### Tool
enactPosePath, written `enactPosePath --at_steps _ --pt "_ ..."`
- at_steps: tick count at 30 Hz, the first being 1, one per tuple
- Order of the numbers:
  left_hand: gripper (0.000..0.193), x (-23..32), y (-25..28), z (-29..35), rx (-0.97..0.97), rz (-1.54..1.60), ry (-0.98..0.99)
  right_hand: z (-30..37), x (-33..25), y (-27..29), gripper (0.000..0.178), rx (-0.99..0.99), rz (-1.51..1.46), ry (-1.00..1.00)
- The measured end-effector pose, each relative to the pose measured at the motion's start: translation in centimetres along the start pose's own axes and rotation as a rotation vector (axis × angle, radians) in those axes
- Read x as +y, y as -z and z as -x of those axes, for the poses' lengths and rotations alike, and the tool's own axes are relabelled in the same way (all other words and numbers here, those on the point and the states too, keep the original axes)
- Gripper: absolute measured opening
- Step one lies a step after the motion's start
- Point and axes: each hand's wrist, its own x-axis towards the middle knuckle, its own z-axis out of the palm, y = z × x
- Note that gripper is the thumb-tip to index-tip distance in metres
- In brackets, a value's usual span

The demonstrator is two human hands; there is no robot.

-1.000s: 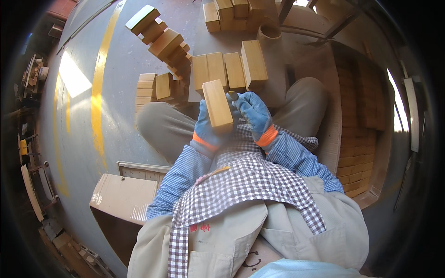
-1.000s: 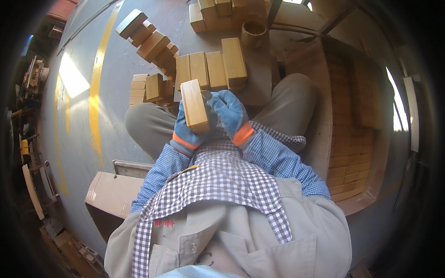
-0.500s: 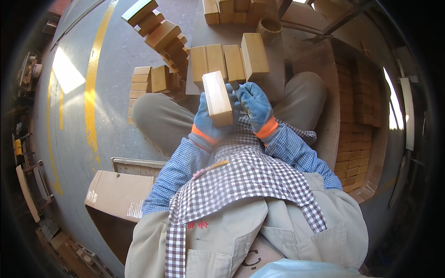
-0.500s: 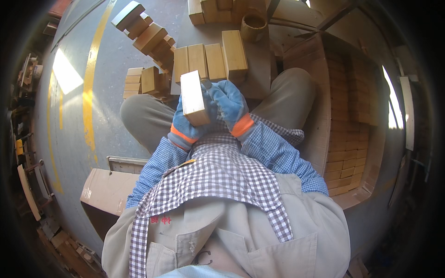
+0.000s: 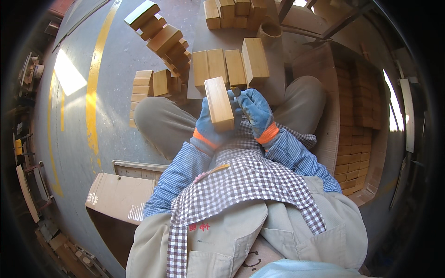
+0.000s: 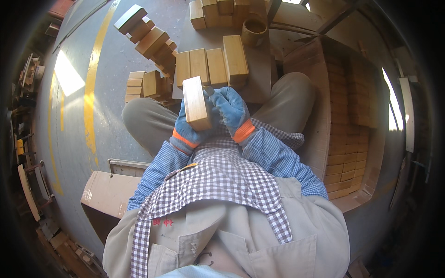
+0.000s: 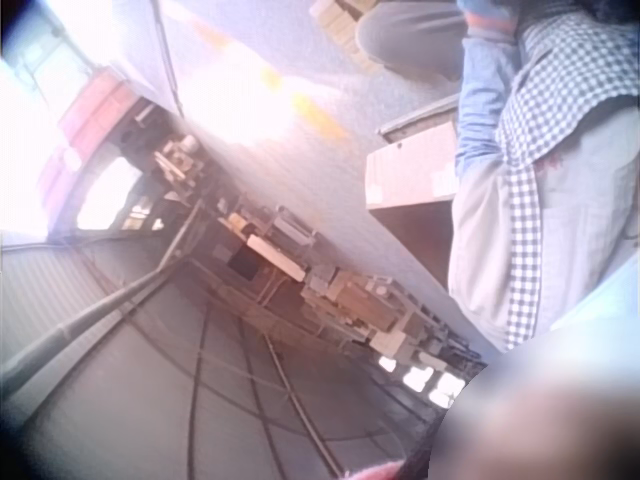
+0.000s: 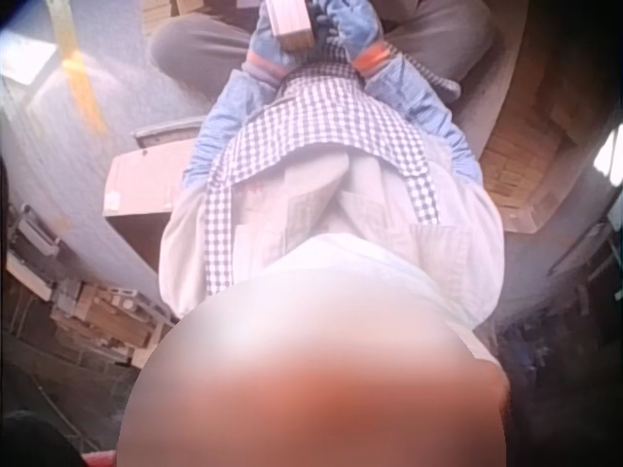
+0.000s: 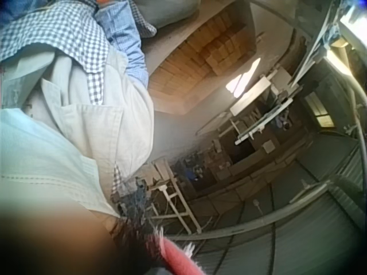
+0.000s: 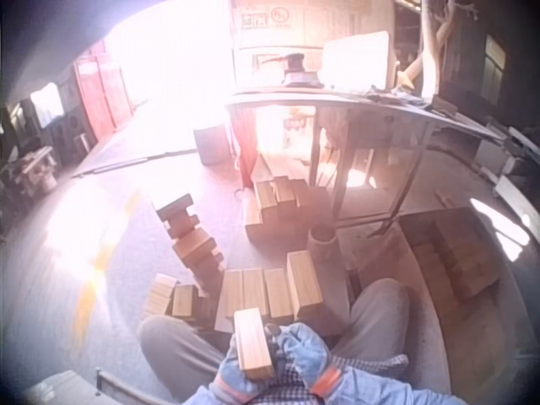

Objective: The person sits on the floor and uses a small knife to shave thin layers off the edges of small wooden blocks. They repeatedly pick up blocks, shave them, and place them back into a stack.

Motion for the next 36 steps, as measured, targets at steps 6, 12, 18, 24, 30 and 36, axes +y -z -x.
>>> enactPosePath --at_steps 6,12,18,24,30,36 --pt "0.06 0.0 -0.3 0.2 0.007 -0.086 0.057 0.1 0.0 0.3 0.022 -0.017 -0.032 -0.073" --pt "0.059 0.6 -0.9 1.3 -0.046 -0.144 0.12 0.4 0.6 1.0 0.013 -0.054 -0.236 -0.053" --pt "0.049 0.5 -1.1 1.3 -0.016 -0.118 0.066 0.6 1.5 1.4 0.008 -0.051 -0.279 -0.015" --pt "0.041 0.6 -0.3 1.3 0.065 -0.254 -0.012 0.9 1.5 1.3 0.011 -0.052 -0.251 -0.046" --pt "0.043 0.8 0.4 1.5 0.04 -0.177 0.011 1.0 1.1 1.0 0.011 0.0 -0.205 -0.115" --pt "0.049 0.8 1.2 1.4 0.029 -0.01 0.111 0.7 1.2 1.1 0.012 -0.054 -0.176 -0.025"
